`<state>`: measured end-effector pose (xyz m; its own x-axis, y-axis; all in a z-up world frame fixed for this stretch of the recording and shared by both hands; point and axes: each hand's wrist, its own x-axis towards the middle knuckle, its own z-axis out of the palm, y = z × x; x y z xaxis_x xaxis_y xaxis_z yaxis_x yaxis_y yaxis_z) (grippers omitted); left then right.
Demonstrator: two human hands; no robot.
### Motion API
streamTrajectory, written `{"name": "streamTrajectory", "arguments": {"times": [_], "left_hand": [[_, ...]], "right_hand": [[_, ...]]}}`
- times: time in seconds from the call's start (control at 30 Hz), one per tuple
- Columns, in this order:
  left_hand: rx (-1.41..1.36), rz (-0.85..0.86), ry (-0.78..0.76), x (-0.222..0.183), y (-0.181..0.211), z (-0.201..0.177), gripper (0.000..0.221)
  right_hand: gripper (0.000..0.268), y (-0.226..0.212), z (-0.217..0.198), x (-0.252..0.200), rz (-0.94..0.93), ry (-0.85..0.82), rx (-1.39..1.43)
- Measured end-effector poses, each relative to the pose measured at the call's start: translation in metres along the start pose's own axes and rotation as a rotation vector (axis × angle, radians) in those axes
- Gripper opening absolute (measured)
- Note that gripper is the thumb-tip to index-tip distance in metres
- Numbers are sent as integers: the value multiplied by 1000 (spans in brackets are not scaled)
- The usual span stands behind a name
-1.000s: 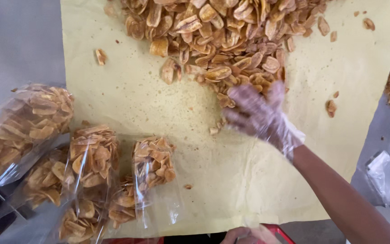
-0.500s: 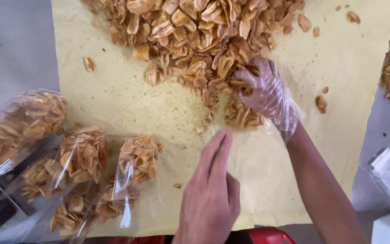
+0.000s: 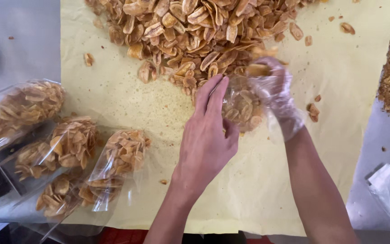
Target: The person scoops dried banana chips from a large pile on a yellow sheet and places them into small clear plastic bags. They seal each bag and set it aside, repeating the process to create multiple packaged portions.
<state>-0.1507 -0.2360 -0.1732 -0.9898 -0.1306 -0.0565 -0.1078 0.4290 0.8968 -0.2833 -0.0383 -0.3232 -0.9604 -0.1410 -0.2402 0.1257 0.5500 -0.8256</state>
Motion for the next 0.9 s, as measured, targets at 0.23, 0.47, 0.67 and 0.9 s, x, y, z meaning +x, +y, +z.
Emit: {"name": "streamTrajectory", "arguments": {"times": [0.23, 0.47, 0.67, 0.9], "left_hand": [[-54, -134, -55, 14, 4, 13, 77], [4, -116, -28, 26, 13, 21, 78], [-35, 12, 103, 16, 3, 18, 77], [-37, -29, 97, 10, -5, 17, 85]], "right_hand": [[22, -64, -47, -34, -291, 148, 743], [30, -117, -33, -78, -596, 118, 537], [48, -127, -28, -82, -796, -45, 330], [63, -132, -30, -56, -957, -182, -85]]}}
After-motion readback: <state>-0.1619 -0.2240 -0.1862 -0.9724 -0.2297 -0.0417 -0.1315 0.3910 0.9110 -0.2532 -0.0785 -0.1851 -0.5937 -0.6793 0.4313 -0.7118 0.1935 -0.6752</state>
